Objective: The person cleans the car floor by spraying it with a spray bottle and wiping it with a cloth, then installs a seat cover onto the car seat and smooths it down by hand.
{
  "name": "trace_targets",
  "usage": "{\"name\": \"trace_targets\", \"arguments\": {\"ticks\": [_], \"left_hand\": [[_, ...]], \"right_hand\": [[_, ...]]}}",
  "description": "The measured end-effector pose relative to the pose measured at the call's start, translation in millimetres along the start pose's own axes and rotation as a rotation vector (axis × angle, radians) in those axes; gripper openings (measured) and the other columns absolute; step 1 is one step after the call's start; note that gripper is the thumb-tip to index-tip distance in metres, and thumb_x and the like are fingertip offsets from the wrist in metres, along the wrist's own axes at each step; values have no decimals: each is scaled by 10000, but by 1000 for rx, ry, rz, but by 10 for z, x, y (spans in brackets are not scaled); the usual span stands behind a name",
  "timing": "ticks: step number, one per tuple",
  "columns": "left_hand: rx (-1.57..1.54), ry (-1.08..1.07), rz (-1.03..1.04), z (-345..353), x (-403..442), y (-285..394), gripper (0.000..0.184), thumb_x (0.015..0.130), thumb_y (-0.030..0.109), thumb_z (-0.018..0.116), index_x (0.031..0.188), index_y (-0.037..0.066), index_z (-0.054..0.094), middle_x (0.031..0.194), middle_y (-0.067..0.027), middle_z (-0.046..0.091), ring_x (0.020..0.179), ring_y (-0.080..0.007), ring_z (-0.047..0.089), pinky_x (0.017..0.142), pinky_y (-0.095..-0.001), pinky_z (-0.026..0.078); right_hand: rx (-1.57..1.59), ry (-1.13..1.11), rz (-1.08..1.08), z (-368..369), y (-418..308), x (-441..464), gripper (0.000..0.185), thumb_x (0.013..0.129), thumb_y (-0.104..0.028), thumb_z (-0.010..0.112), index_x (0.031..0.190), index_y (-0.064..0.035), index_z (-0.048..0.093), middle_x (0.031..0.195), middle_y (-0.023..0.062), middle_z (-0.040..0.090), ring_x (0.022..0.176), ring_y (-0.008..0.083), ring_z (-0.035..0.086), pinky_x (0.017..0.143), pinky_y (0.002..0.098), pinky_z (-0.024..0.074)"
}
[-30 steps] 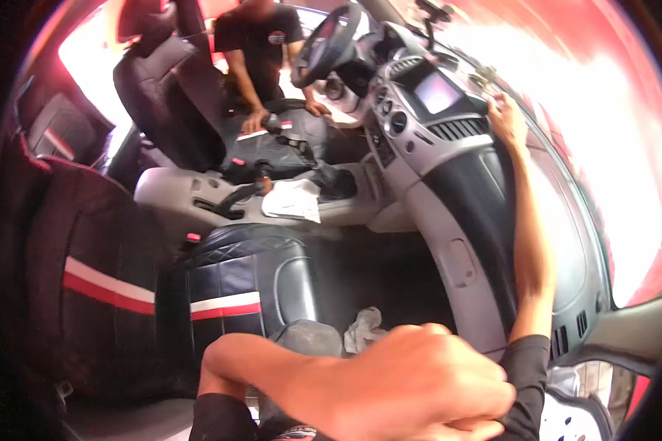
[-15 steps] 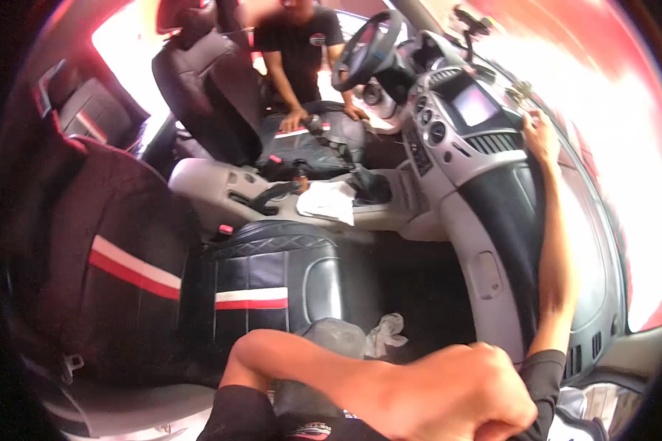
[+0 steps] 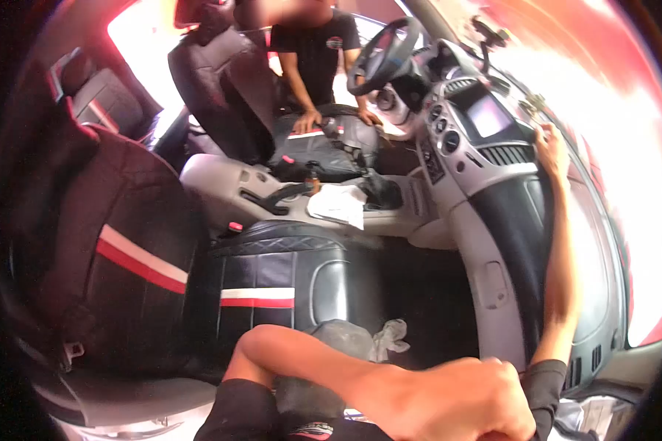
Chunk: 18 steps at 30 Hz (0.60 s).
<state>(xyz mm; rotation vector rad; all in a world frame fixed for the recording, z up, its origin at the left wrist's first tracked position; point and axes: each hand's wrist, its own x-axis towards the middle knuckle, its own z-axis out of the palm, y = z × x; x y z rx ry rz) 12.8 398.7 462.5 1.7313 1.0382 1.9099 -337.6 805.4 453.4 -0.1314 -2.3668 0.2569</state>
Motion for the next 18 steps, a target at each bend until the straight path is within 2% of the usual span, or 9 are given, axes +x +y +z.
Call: {"name": "trace_targets", "arguments": {"ticks": [2, 9, 10, 11, 13, 14, 15, 16, 18], "left_hand": [[-22, 15, -146, 25, 41, 265, 359, 769, 78, 801, 641, 13, 471, 592, -127, 443, 509, -288, 501, 484, -394, 339], [30, 279, -136, -467, -877, 61, 324, 825, 102, 790, 653, 45, 520, 675, -65, 606, 540, -214, 593, 473, -360, 412], [258, 472, -131, -696, -1241, -150, 196, 846, 103, 770, 736, 28, 626, 728, -65, 658, 558, -168, 619, 482, -316, 459], [170, 823, -432, -908, -1598, -223, 189, 954, 135, 677, 812, 11, 676, 754, -70, 678, 617, -101, 630, 543, -233, 499], [479, 1251, -753, -1433, -2382, -584, 164, 993, 160, 630, 944, 21, 700, 779, -58, 689, 624, -100, 641, 552, -229, 525], [587, 1511, -822, -1652, -2977, -814, 168, 944, 193, 702, 943, 25, 707, 801, -77, 712, 665, -129, 665, 587, -280, 544], [1232, 1488, -900, -1866, -3695, -1022, 203, 875, 206, 759, 935, 20, 703, 809, -105, 730, 708, -227, 702, 636, -350, 553], [1403, 1512, -965, -1990, -4266, -1090, 275, 830, 226, 781, 981, 16, 687, 888, -143, 721, 823, -343, 702, 772, -423, 549], [1655, 1534, -1309, -1916, -4804, -1130, 369, 853, 252, 745, 1134, 55, 610, 1179, -188, 607, 1149, -385, 567, 953, -495, 475]], "right_hand": [[-2, -33, 41, -28, -41, -57, 366, 996, -419, 579, 1196, -119, 641, 1161, 213, 694, 1086, 370, 673, 920, 464, 511], [-22, 49, 22, -36, 17, -56, 386, 963, -470, 590, 1174, -152, 645, 979, 181, 716, 942, 355, 699, 864, 456, 512], [-8, 35, 33, -52, 2, -65, 383, 965, -468, 587, 1169, -150, 645, 965, 175, 715, 931, 350, 699, 858, 455, 512], [9, 18, 41, -70, -62, -87, 379, 966, -466, 584, 1165, -149, 644, 950, 170, 713, 920, 345, 700, 852, 454, 512], [-16, 31, 31, -113, -171, -159, 367, 972, -464, 578, 1151, -150, 645, 942, 170, 712, 915, 340, 703, 854, 447, 513], [-18, 39, 23, -109, -159, -155, 363, 973, -460, 579, 1150, -150, 645, 940, 171, 712, 913, 340, 703, 853, 445, 513], [-22, 51, 16, -120, -149, -139, 360, 974, -456, 579, 1150, -150, 646, 938, 172, 711, 911, 339, 703, 853, 444, 513], [1, 34, 35, -116, -138, -131, 350, 972, -443, 587, 1144, -144, 642, 962, 176, 711, 923, 338, 702, 850, 447, 513], [13, 33, 49, -107, -143, -142, 349, 972, -440, 592, 1143, -139, 639, 989, 181, 710, 942, 342, 699, 858, 450, 511]]}}
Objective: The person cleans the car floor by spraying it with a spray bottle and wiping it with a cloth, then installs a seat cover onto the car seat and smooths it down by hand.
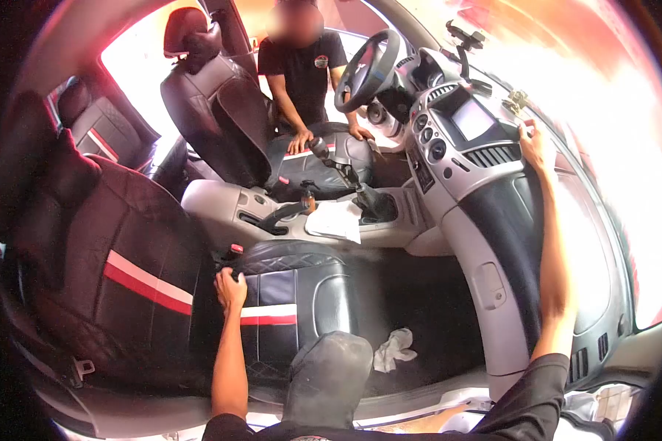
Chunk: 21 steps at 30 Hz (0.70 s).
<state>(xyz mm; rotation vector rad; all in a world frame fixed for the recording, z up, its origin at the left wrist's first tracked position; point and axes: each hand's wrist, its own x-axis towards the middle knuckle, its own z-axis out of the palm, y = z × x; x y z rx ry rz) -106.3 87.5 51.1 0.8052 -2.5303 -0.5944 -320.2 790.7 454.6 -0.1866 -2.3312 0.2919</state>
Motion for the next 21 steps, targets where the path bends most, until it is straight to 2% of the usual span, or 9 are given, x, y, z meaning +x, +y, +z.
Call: {"name": "trace_targets", "arguments": {"ticks": [1, 3, 5, 6, 9, 10, 13, 17, 21], "left_hand": [[25, 10, -44, 141, -28, -246, 381, 861, 263, 734, 1148, 59, 589, 1226, -174, 580, 1200, -385, 528, 970, -509, 465], [56, 91, 7, 108, -221, -345, 401, 871, 262, 719, 1181, 55, 572, 1237, -165, 571, 1226, -379, 509, 1019, -519, 438], [100, 270, -11, 256, -247, -393, 445, 886, 260, 702, 1240, 44, 539, 1261, -170, 563, 1260, -371, 490, 1063, -527, 405], [117, 229, -178, 256, -237, -370, 541, 907, 299, 676, 1340, 30, 494, 1390, -195, 525, 1353, -379, 442, 1124, -521, 362], [196, 154, -260, 318, -185, -430, 623, 928, 357, 641, 1424, 33, 448, 1516, -207, 443, 1443, -380, 364, 1188, -516, 294], [176, 73, -294, 319, -175, -465, 672, 946, 406, 604, 1474, 40, 409, 1577, -210, 379, 1488, -379, 305, 1221, -516, 243], [214, 95, -289, 404, -154, -519, 688, 954, 431, 583, 1490, 45, 391, 1575, -211, 381, 1489, -373, 306, 1223, -519, 231], [281, -21, -267, 366, -125, -524, 768, 948, 482, 579, 1519, 25, 347, 1575, -211, 365, 1463, -396, 320, 1207, -505, 246], [277, -134, -167, 148, -10, -585, 831, 932, 519, 606, 1523, 5, 329, 1493, -206, 415, 1384, -391, 375, 1178, -499, 291]], "right_hand": [[6, 0, 5, 11, -2, 11, 349, 972, -438, 594, 1143, -137, 638, 1003, 184, 710, 951, 344, 698, 862, 451, 510], [9, -11, -2, -1, -2, 7, 348, 973, -439, 591, 1143, -139, 636, 1027, 191, 708, 967, 352, 693, 874, 456, 505], [9, -1, -3, 5, 31, 30, 346, 974, -439, 588, 1144, -141, 636, 1032, 194, 707, 974, 359, 690, 881, 459, 502], [7, 4, -4, 5, 25, 25, 345, 975, -438, 587, 1144, -141, 637, 1025, 195, 707, 972, 363, 689, 881, 459, 501], [-2, -5, -19, 0, 16, 50, 343, 978, -434, 582, 1146, -141, 638, 1003, 193, 707, 961, 369, 688, 871, 458, 503], [-2, -16, -20, 4, 29, 35, 343, 978, -433, 580, 1146, -140, 639, 996, 192, 706, 956, 371, 689, 867, 458, 504], [8, -3, -32, 3, 20, 23, 345, 989, -388, 581, 1160, -93, 635, 940, 209, 689, 908, 368, 681, 828, 461, 510], [-11, 54, -89, 130, 183, 98, 340, 1005, -396, 566, 1174, -107, 619, 923, 190, 667, 871, 341, 666, 799, 459, 504], [-11, 10, -76, 113, 158, 97, 318, 1016, -390, 545, 1190, -129, 594, 875, 180, 655, 825, 333, 658, 760, 462, 499]]}}
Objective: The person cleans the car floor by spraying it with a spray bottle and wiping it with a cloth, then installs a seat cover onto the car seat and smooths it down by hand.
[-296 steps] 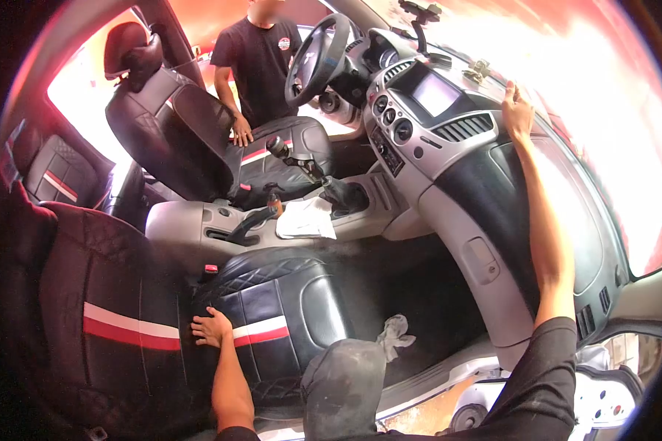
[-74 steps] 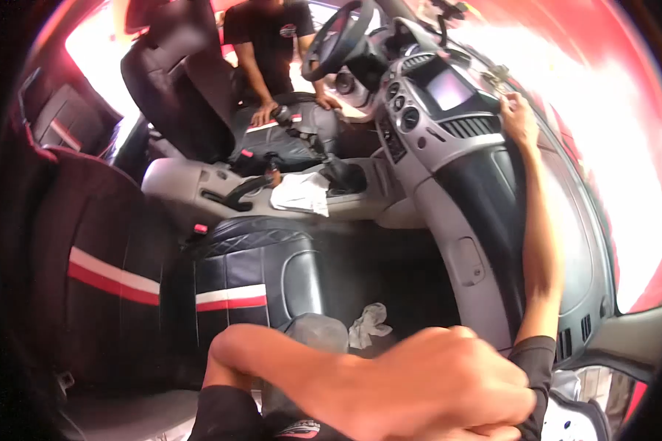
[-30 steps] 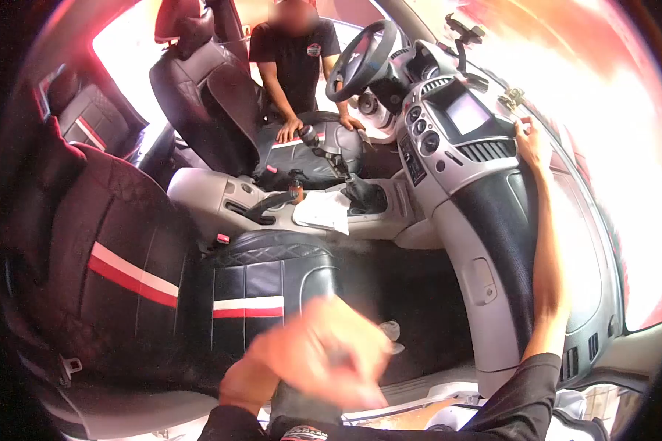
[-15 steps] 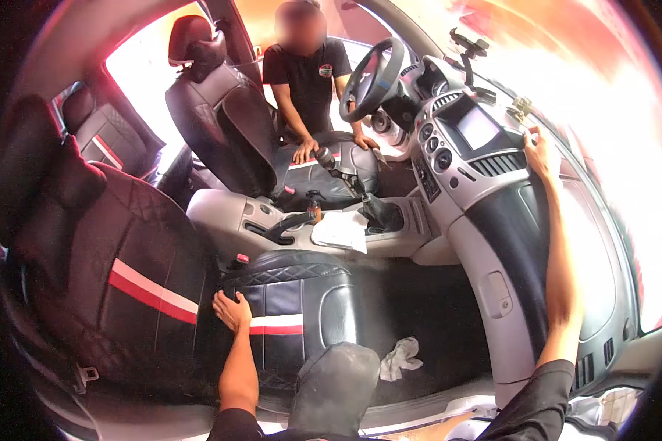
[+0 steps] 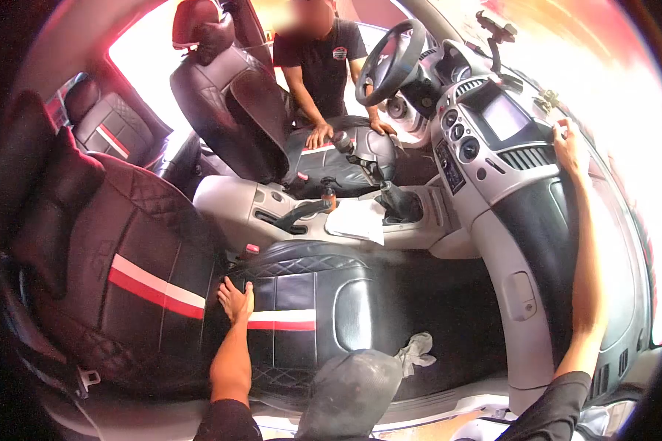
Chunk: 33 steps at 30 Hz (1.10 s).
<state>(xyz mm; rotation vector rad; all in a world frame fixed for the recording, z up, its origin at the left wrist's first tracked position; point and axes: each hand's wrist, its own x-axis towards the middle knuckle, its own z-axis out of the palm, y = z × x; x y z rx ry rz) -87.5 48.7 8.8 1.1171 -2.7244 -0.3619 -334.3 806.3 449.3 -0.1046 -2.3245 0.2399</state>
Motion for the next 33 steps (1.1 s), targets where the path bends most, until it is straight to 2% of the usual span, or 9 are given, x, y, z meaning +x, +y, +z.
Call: {"name": "trace_targets", "arguments": {"ticks": [1, 4, 8, 14, 15, 19, 24, 28, 33], "left_hand": [[19, 37, 9, 14, -5, 9, 836, 931, 524, 612, 1526, 9, 328, 1468, -206, 420, 1372, -388, 377, 1170, -499, 310], [-19, 81, -28, 15, -46, 66, 820, 938, 522, 605, 1525, 17, 336, 1478, -211, 413, 1379, -388, 376, 1172, -498, 315], [-39, 123, -36, 85, -23, 39, 811, 944, 539, 588, 1523, 23, 350, 1489, -218, 422, 1399, -389, 391, 1194, -495, 292], [-78, -8, 7, 144, 84, -104, 966, 912, 629, 590, 1547, -26, 274, 1573, -248, 343, 1476, -389, 310, 1221, -495, 241], [-103, -67, 4, 83, 95, -105, 1037, 892, 661, 601, 1558, -42, 231, 1595, -260, 308, 1492, -391, 282, 1231, -493, 220], [-160, -234, 60, -138, 119, -241, 1070, 882, 673, 614, 1585, -9, 184, 1620, -238, 266, 1507, -387, 244, 1234, -483, 218], [-214, -260, 119, -101, 169, -423, 1017, 901, 637, 613, 1601, 38, 182, 1642, -201, 244, 1514, -371, 244, 1227, -487, 240], [-276, -308, 143, -149, 228, -521, 914, 945, 576, 589, 1599, 63, 210, 1645, -178, 259, 1502, -368, 281, 1218, -469, 269], [-326, -277, 144, -18, 305, -638, 807, 993, 532, 530, 1581, 51, 259, 1626, -190, 301, 1496, -364, 300, 1214, -466, 272]], "right_hand": [[-19, 28, -19, 0, -19, -9, 309, 1019, -388, 539, 1195, -137, 583, 851, 172, 646, 798, 324, 650, 743, 466, 493], [-32, -57, 72, -80, -87, -7, 357, 999, -397, 555, 1197, -106, 613, 1076, 220, 701, 1025, 379, 684, 897, 465, 504], [-11, -68, 57, 3, 84, 90, 355, 1004, -386, 555, 1201, -96, 609, 1114, 228, 687, 1060, 377, 668, 920, 456, 498], [-20, -64, 36, 109, 262, 178, 335, 999, -365, 565, 1195, -95, 601, 1118, 228, 677, 1068, 374, 660, 927, 455, 494], [-25, -67, 35, 84, 219, 158, 323, 1000, -357, 561, 1186, -96, 599, 1114, 228, 676, 1063, 375, 661, 924, 455, 493], [-9, -52, 12, 55, 143, 137, 315, 997, -343, 557, 1177, -88, 598, 1085, 224, 679, 1045, 375, 665, 913, 450, 494], [11, -74, 40, 32, 101, 107, 312, 998, -327, 550, 1171, -72, 595, 1059, 228, 677, 1022, 370, 669, 895, 446, 499], [-13, 21, -107, 108, 204, 150, 324, 1002, -332, 541, 1178, -64, 594, 1035, 227, 684, 975, 371, 680, 883, 448, 501], [-21, -82, 19, -60, -9, 86, 328, 1006, -337, 537, 1174, -61, 591, 1053, 232, 681, 1002, 354, 672, 892, 441, 495]]}}
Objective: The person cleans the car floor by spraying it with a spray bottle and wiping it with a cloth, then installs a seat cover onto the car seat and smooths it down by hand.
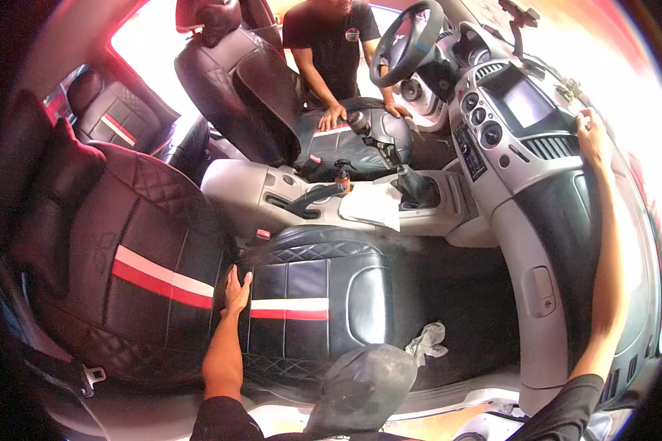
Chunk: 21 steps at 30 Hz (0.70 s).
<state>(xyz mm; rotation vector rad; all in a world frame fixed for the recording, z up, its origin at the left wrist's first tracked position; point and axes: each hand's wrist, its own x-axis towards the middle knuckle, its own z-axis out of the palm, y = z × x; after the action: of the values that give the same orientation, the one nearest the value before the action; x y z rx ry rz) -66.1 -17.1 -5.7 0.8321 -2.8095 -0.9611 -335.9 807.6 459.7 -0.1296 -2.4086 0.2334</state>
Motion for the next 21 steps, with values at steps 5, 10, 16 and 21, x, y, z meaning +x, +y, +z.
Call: {"name": "trace_targets", "arguments": {"ticks": [5, 10, 16, 21], "left_hand": [[8, 90, 24, 82, 57, -73, 648, 1052, 442, 453, 1559, 57, 330, 1589, -195, 373, 1463, -377, 353, 1200, -447, 299], [45, 188, 60, 122, 77, -64, 549, 1045, 368, 498, 1470, 22, 484, 1484, -220, 509, 1381, -380, 473, 1160, -433, 365], [91, 102, -18, -7, 81, 96, 606, 1050, 463, 434, 1492, 50, 447, 1469, -258, 505, 1367, -417, 475, 1125, -461, 393], [111, -70, -213, -201, 19, 429, 720, 1010, 626, 382, 1562, 162, 358, 1476, -274, 491, 1359, -483, 457, 1089, -626, 363]], "right_hand": [[21, 27, -25, 129, 161, 62, 328, 1010, -352, 538, 1193, -84, 586, 1060, 231, 679, 1021, 364, 661, 901, 453, 490], [-3, 20, -66, 105, 191, 68, 345, 1010, -368, 535, 1215, -94, 580, 1080, 248, 677, 1055, 391, 660, 925, 466, 489], [8, 20, -28, 53, 64, 14, 337, 1010, -374, 526, 1170, -83, 588, 1044, 237, 683, 1008, 378, 676, 901, 466, 497], [-25, 25, -23, 14, 2, -24, 348, 1008, -394, 521, 1162, -90, 594, 1048, 238, 696, 1009, 387, 686, 895, 473, 508]]}}
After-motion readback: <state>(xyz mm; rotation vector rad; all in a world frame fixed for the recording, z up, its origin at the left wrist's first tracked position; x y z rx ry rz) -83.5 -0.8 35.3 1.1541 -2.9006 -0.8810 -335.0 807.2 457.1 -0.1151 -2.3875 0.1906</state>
